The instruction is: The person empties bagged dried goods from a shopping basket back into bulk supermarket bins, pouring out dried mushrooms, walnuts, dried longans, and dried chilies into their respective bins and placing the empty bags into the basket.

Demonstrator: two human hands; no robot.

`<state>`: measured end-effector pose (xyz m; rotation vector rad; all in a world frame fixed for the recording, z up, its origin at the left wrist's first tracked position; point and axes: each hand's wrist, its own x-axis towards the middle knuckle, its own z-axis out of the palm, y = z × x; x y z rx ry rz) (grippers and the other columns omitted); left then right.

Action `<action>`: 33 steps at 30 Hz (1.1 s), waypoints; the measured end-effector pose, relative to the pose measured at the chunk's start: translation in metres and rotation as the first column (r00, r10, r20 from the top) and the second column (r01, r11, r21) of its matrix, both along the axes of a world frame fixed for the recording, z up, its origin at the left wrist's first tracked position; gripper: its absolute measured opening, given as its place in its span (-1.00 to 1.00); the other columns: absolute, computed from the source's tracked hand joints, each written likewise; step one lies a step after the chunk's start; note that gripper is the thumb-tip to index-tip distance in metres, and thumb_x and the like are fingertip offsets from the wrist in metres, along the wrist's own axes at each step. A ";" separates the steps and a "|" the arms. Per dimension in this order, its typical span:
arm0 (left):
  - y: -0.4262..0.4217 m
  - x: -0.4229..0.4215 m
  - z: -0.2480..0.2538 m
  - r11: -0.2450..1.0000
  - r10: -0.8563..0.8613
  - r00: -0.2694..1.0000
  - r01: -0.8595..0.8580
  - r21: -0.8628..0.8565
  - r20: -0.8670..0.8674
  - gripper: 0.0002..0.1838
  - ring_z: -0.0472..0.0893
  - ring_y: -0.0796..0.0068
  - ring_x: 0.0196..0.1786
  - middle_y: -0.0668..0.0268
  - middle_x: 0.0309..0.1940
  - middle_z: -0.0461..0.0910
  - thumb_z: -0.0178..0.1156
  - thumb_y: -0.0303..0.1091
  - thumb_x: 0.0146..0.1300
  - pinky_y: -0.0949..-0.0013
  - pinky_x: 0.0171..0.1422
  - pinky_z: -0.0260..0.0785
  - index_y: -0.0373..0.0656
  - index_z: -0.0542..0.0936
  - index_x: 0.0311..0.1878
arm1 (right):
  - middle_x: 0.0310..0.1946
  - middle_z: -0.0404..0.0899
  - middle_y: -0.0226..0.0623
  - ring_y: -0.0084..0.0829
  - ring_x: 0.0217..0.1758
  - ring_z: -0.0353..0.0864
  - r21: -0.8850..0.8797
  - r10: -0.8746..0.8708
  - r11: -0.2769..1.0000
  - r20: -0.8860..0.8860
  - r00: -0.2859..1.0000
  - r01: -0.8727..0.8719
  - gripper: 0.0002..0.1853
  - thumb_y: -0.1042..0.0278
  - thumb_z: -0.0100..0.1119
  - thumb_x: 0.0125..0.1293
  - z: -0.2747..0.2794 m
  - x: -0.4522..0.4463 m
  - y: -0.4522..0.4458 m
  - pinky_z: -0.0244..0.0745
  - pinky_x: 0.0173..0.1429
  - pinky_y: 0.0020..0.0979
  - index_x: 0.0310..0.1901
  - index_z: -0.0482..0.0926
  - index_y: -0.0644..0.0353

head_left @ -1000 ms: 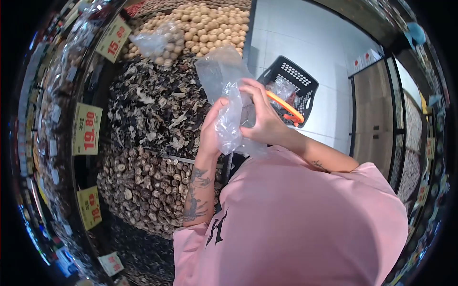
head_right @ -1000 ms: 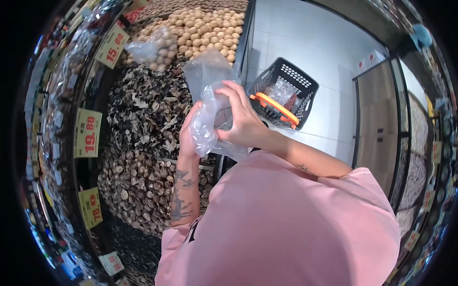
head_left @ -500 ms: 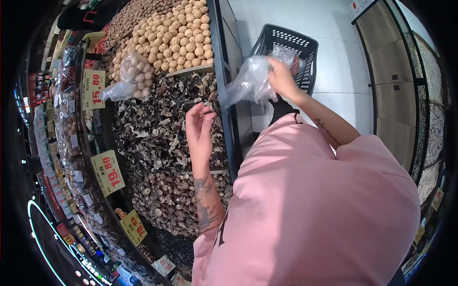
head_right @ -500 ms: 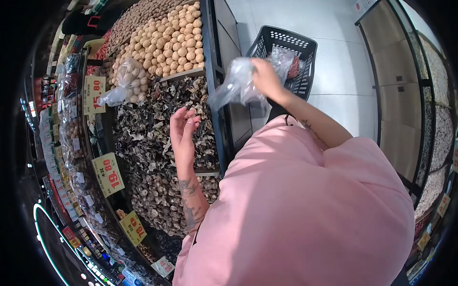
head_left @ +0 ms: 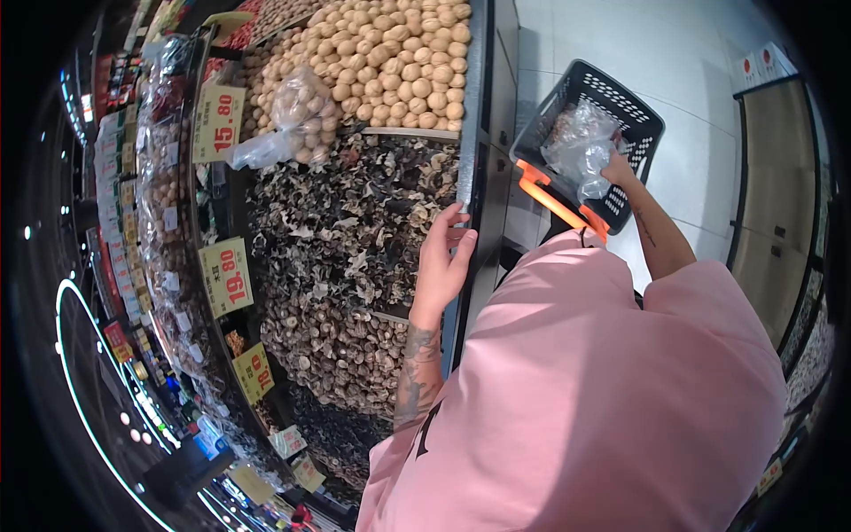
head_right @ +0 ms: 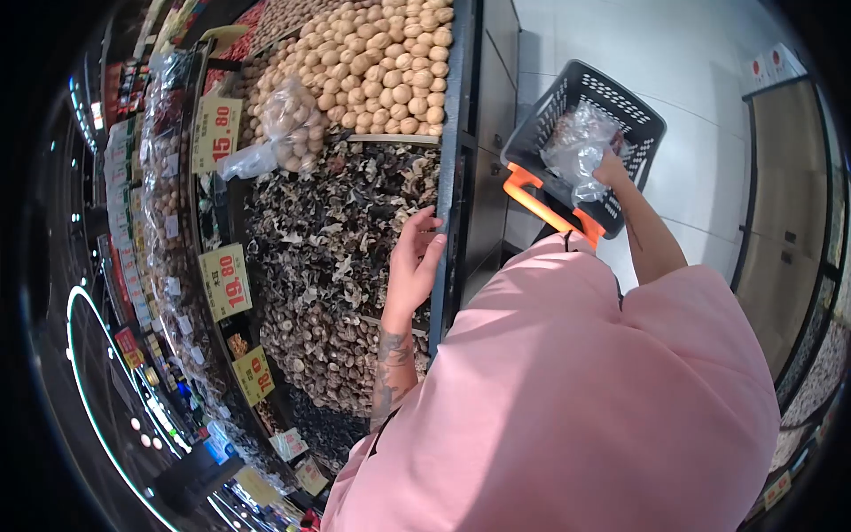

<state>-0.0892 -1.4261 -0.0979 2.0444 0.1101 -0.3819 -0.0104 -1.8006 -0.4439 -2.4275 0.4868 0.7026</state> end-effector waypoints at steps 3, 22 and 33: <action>0.013 -0.004 0.009 0.995 0.095 0.995 -0.095 0.012 0.025 -0.59 0.63 0.35 -0.09 0.09 0.00 0.57 0.13 -0.43 0.31 0.35 0.01 0.47 -0.27 0.40 0.21 | -0.09 0.61 0.06 -0.03 0.04 0.60 0.156 -0.072 0.988 0.439 0.896 0.002 -0.58 0.42 0.18 0.03 0.035 0.033 0.057 0.46 0.16 -0.20 0.00 0.55 0.27; 0.092 -0.119 -0.007 0.815 0.574 0.806 -0.543 -0.205 0.145 -0.65 0.59 0.49 -0.05 0.19 0.01 0.58 0.11 -0.40 0.34 0.43 0.05 0.45 -0.23 0.46 0.18 | -0.47 0.66 -0.12 -0.34 -0.55 0.66 0.208 0.468 0.510 0.747 0.472 -0.834 -0.70 0.20 0.16 0.19 0.376 0.235 0.530 0.58 -0.41 -0.32 -0.21 0.61 0.30; 0.142 -0.109 0.006 0.804 0.587 0.776 -0.523 -0.283 0.230 -0.68 0.59 0.53 -0.11 0.24 -0.10 0.62 0.15 -0.36 0.34 0.46 0.01 0.44 -0.26 0.51 0.11 | -0.65 0.48 -0.38 -0.54 -0.65 0.45 0.241 0.224 0.394 0.911 0.347 -0.887 -0.81 0.45 0.01 0.24 0.544 0.279 0.456 0.40 -0.55 -0.45 -0.45 0.57 0.32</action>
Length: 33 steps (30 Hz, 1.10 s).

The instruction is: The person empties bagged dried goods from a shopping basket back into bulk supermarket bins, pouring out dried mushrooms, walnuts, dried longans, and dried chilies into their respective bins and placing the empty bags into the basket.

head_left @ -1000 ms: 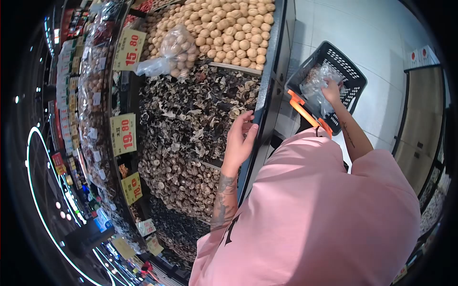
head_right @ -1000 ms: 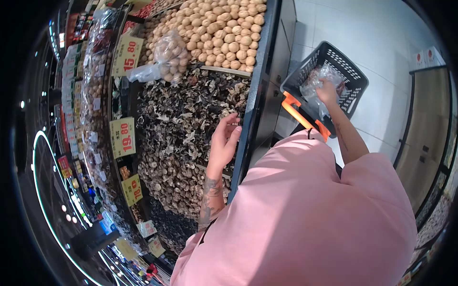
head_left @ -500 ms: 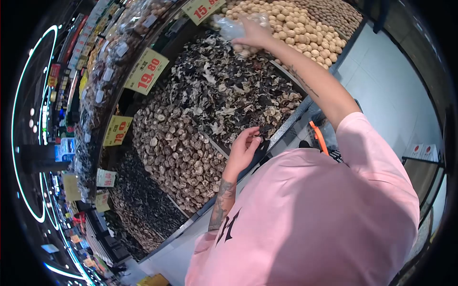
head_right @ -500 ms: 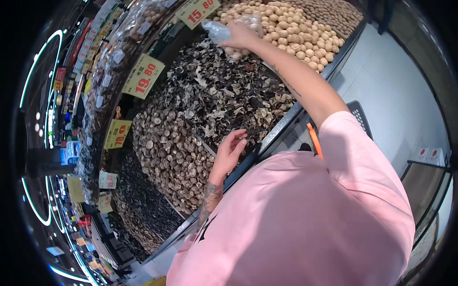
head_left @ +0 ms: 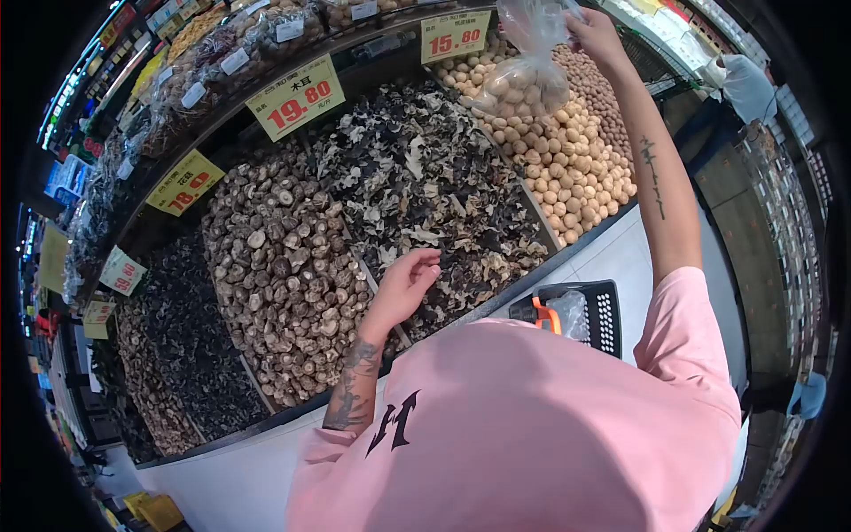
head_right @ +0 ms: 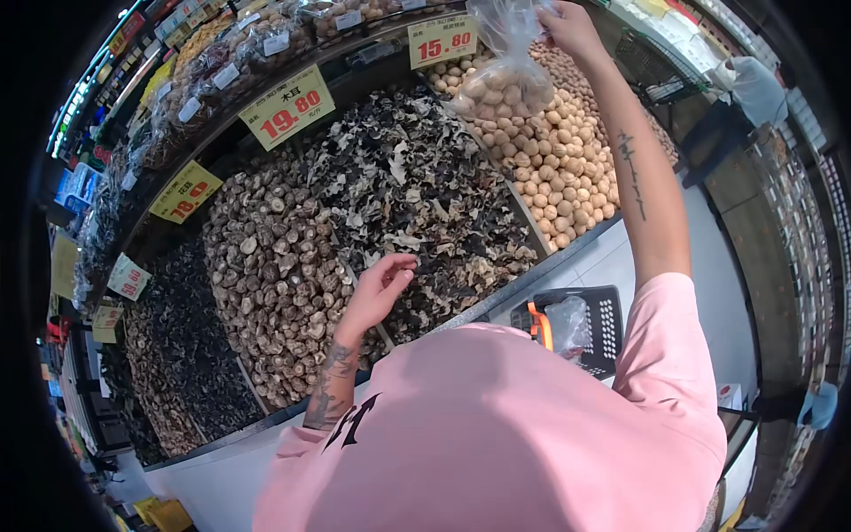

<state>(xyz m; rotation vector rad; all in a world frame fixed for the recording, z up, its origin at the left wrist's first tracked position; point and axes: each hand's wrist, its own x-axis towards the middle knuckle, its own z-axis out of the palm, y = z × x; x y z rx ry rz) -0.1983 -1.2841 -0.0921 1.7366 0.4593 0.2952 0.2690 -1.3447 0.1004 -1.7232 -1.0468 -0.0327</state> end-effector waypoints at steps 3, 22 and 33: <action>0.005 0.019 0.031 0.995 -0.049 0.997 0.044 0.093 0.055 -0.67 0.59 0.50 -0.10 0.24 -0.12 0.61 0.16 -0.38 0.31 0.44 0.01 0.45 -0.26 0.51 0.12 | -0.62 0.49 -0.43 -0.59 -0.60 0.41 0.005 0.008 1.000 0.017 1.000 -0.008 -0.84 0.44 0.04 0.24 0.043 -0.049 -0.018 0.31 -0.53 -0.48 -0.41 0.58 0.29; 0.028 0.100 0.132 0.705 0.085 0.802 -0.468 0.533 0.592 -0.40 0.39 0.02 0.22 0.04 0.15 0.35 0.29 -0.27 0.10 0.11 0.32 0.27 -0.19 0.37 0.22 | -0.08 0.58 -0.20 -0.43 -0.12 0.63 0.304 0.812 0.582 -0.161 0.562 -0.754 -0.59 0.35 0.13 0.28 0.099 -0.139 -0.109 0.55 -0.10 -0.44 0.12 0.45 0.37; 0.012 0.055 0.198 0.895 -0.259 0.823 0.007 0.446 0.505 -0.60 0.55 0.36 0.09 0.19 0.02 0.57 0.19 -0.18 0.30 0.32 0.16 0.39 -0.22 0.54 0.10 | -0.32 0.54 -0.40 -0.64 -0.32 0.52 0.253 0.491 0.859 -0.164 0.856 -0.444 -0.68 0.37 0.07 0.33 0.103 -0.202 -0.107 0.44 -0.29 -0.58 0.05 0.50 0.37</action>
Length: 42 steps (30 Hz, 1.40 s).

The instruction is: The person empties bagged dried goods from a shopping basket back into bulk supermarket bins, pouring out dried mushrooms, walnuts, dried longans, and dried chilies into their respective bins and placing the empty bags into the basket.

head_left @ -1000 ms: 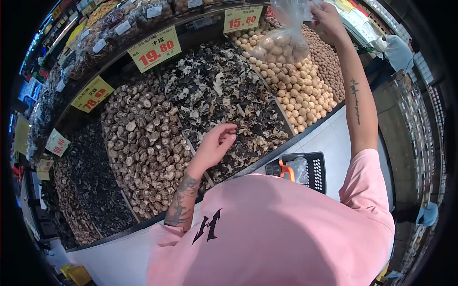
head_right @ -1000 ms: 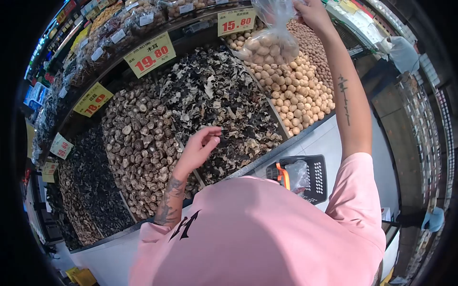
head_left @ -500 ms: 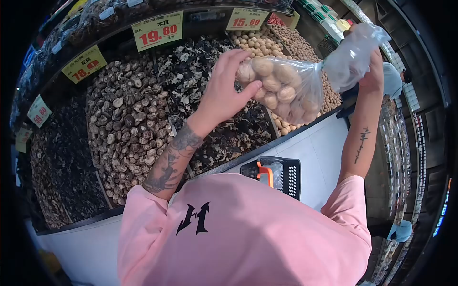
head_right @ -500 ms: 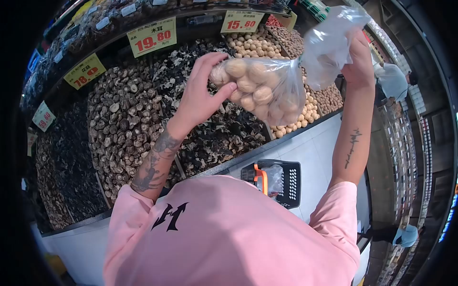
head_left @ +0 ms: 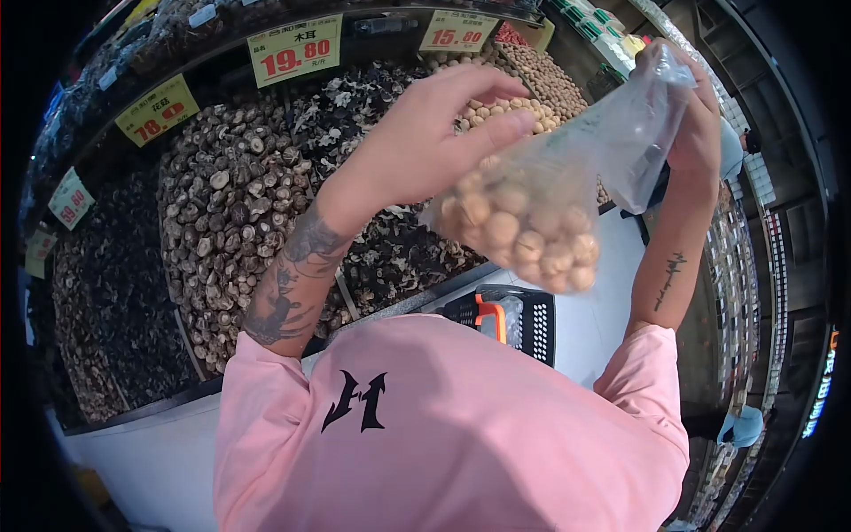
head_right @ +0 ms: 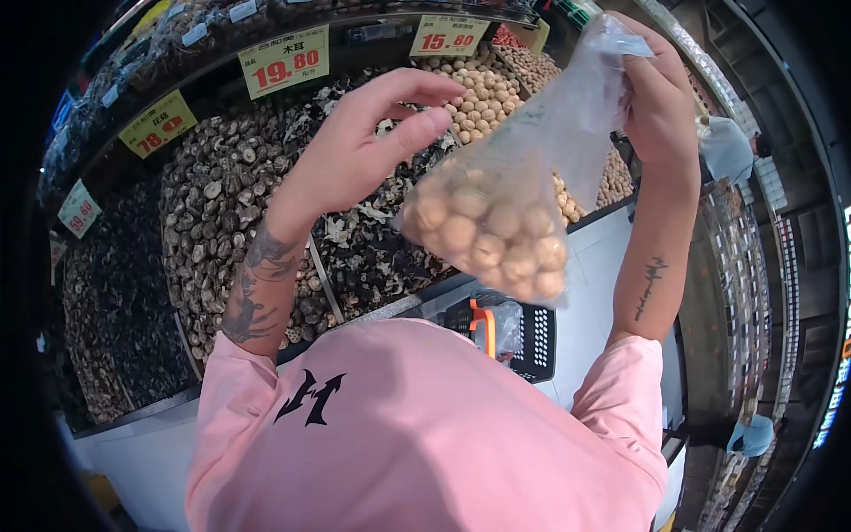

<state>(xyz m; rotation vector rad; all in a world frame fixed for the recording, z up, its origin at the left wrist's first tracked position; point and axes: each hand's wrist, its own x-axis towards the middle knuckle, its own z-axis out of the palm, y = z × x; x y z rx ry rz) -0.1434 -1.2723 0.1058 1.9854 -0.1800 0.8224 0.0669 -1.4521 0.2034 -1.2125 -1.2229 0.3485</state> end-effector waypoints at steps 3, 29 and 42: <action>-0.026 -0.003 0.003 0.989 -0.039 0.998 0.031 0.142 0.053 -0.50 0.56 0.30 0.04 0.16 -0.01 0.55 0.24 -0.11 0.24 0.32 0.14 0.39 -0.26 0.51 0.13 | -0.26 0.54 -0.36 -0.66 -0.32 0.50 -0.012 -0.311 0.950 0.048 0.949 0.311 -0.67 0.51 -0.08 0.33 -0.007 -0.016 0.013 0.41 -0.27 -0.61 0.08 0.46 0.42; -0.026 -0.011 0.001 0.946 0.132 0.991 -0.117 -0.301 0.031 -0.75 0.40 0.76 -0.51 0.47 -0.52 0.55 0.22 -0.20 0.30 0.55 -0.43 0.22 -0.22 0.64 -0.22 | -0.27 0.65 -0.40 -0.77 -0.41 0.39 -0.246 0.044 0.968 0.328 0.944 0.041 -0.72 0.48 0.01 0.23 -0.023 -0.079 -0.025 0.21 -0.37 -0.68 -0.08 0.62 0.36; -0.115 0.044 -0.046 0.979 -0.190 0.952 0.166 -0.118 -0.238 -0.82 0.56 0.32 -0.61 0.17 -0.67 0.54 0.26 -0.33 0.23 0.35 -0.45 0.37 -0.28 0.64 -0.30 | -0.13 0.53 -0.17 -0.26 -0.05 0.55 -0.382 -0.646 0.734 -0.138 0.751 0.561 -0.31 -0.02 0.28 0.21 -0.247 0.006 -0.122 0.45 0.11 -0.32 0.24 0.40 0.29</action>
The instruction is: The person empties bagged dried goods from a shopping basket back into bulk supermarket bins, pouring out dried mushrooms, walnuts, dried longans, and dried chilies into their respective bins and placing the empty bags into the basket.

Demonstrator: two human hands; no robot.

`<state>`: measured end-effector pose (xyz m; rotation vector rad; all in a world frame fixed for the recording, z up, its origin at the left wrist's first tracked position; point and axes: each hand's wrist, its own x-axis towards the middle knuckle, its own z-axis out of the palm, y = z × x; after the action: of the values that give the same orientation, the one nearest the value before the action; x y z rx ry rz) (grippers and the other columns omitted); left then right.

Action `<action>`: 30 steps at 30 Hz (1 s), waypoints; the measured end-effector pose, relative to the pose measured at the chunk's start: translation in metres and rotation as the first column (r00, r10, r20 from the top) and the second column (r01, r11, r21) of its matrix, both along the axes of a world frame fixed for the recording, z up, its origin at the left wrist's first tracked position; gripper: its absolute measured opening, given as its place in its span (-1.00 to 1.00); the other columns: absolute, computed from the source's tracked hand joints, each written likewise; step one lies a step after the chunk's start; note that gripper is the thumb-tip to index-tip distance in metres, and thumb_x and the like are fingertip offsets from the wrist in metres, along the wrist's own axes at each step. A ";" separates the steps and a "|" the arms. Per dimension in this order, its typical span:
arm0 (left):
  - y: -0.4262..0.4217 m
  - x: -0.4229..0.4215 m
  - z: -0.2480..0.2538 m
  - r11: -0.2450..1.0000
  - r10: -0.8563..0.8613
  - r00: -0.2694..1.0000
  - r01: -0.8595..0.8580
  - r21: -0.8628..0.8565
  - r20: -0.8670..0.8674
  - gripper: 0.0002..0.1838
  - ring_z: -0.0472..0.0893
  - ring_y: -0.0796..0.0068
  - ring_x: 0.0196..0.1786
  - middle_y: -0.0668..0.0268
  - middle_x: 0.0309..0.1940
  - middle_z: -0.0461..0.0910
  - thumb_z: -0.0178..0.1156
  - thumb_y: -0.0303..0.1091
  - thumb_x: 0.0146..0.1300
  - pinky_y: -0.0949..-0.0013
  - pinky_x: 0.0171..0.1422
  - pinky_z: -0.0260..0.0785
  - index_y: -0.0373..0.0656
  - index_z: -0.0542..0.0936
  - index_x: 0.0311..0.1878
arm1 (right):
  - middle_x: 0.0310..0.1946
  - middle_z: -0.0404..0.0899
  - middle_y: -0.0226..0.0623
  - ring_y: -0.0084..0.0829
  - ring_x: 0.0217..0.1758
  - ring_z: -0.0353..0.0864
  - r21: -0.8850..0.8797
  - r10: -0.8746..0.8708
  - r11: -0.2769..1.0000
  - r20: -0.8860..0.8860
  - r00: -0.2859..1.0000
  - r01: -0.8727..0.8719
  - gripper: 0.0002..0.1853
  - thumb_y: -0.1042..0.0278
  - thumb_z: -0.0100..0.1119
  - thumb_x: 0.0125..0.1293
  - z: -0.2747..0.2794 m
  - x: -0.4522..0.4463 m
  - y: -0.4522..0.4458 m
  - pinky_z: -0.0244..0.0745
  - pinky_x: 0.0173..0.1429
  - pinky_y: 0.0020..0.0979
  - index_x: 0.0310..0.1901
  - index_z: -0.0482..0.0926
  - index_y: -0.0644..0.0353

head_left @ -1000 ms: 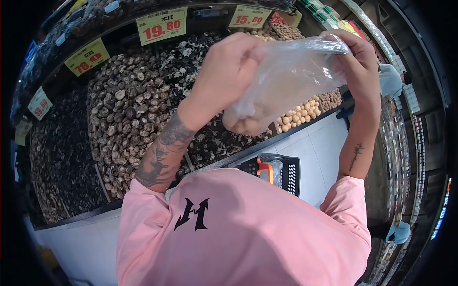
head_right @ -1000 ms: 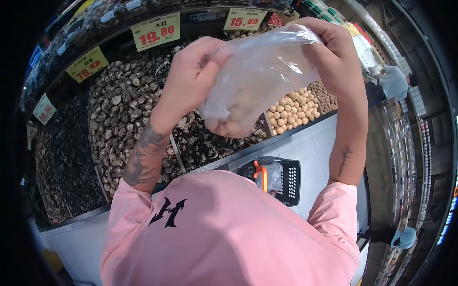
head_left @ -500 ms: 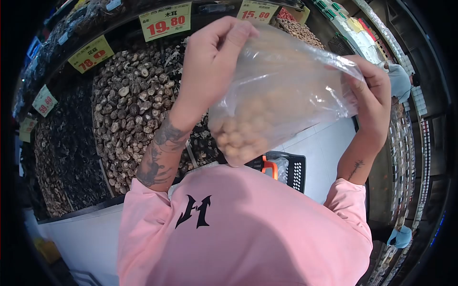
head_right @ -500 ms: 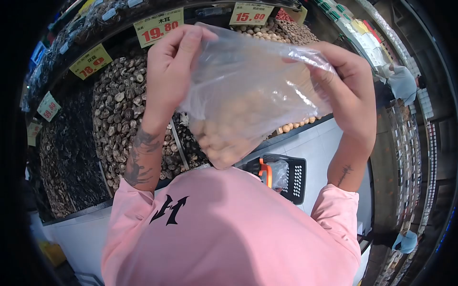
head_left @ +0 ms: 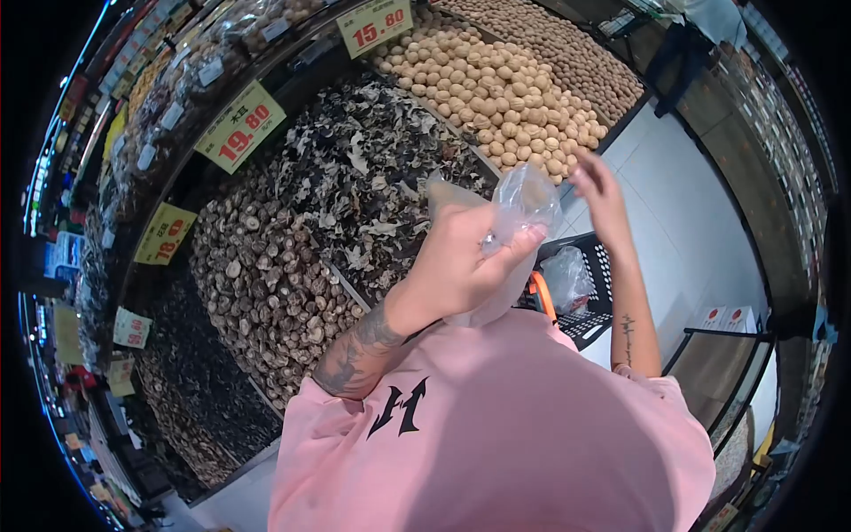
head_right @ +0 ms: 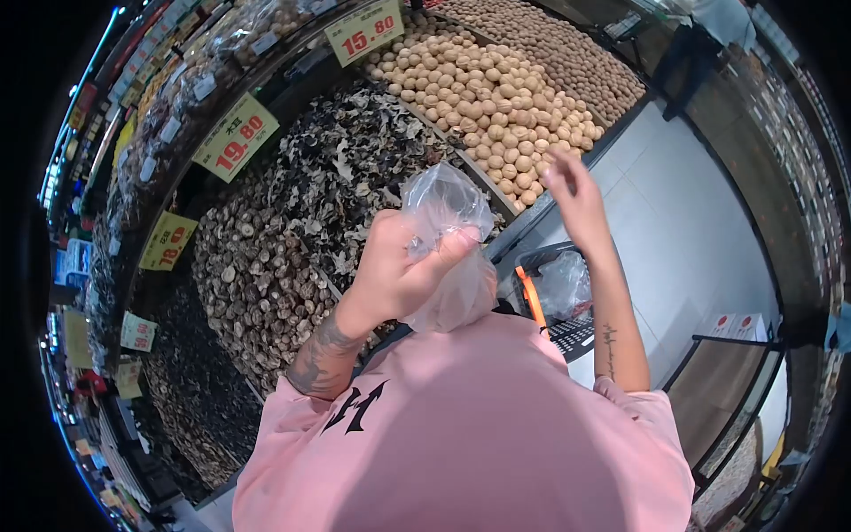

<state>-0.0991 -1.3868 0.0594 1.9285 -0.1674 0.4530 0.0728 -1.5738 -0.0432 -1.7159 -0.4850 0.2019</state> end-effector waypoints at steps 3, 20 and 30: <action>-0.017 0.023 0.004 0.998 -0.045 0.999 0.045 -0.043 -0.002 -0.83 0.56 0.42 -0.60 0.18 -0.65 0.56 0.26 -0.36 0.24 0.40 -0.46 0.36 -0.29 0.64 -0.34 | 0.12 0.41 0.22 0.08 0.21 0.41 -0.647 -0.006 0.760 0.088 0.996 0.062 -0.22 -0.05 0.32 0.14 -0.141 -0.031 -0.064 0.32 0.28 -0.12 0.26 0.35 0.33; -0.148 0.191 0.013 0.939 -0.261 0.965 0.245 -0.242 -0.036 -0.74 0.43 0.71 -0.48 0.42 -0.60 0.52 0.19 -0.23 0.32 0.46 -0.40 0.32 -0.26 0.60 -0.35 | -0.24 0.61 0.15 0.16 -0.09 0.57 -0.702 0.042 0.696 -0.169 0.985 -0.150 -0.50 0.37 0.18 -0.05 -0.256 -0.010 -0.207 0.49 0.01 -0.02 0.04 0.52 0.17; -0.127 0.288 0.038 0.959 -0.241 0.971 0.239 -0.156 0.006 -0.66 0.50 0.68 -0.43 0.41 -0.52 0.58 0.19 -0.13 0.33 0.49 -0.32 0.36 -0.26 0.62 -0.36 | -0.27 0.64 0.05 0.06 -0.19 0.63 -0.835 0.123 0.539 -0.053 0.991 -0.112 -0.48 0.33 0.24 0.05 -0.234 0.072 -0.262 0.54 -0.10 -0.04 0.14 0.48 -0.02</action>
<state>0.1891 -1.5135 0.0970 1.7310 -0.3441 0.2829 0.1447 -1.8355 -0.2768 -2.6452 -0.5557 0.6056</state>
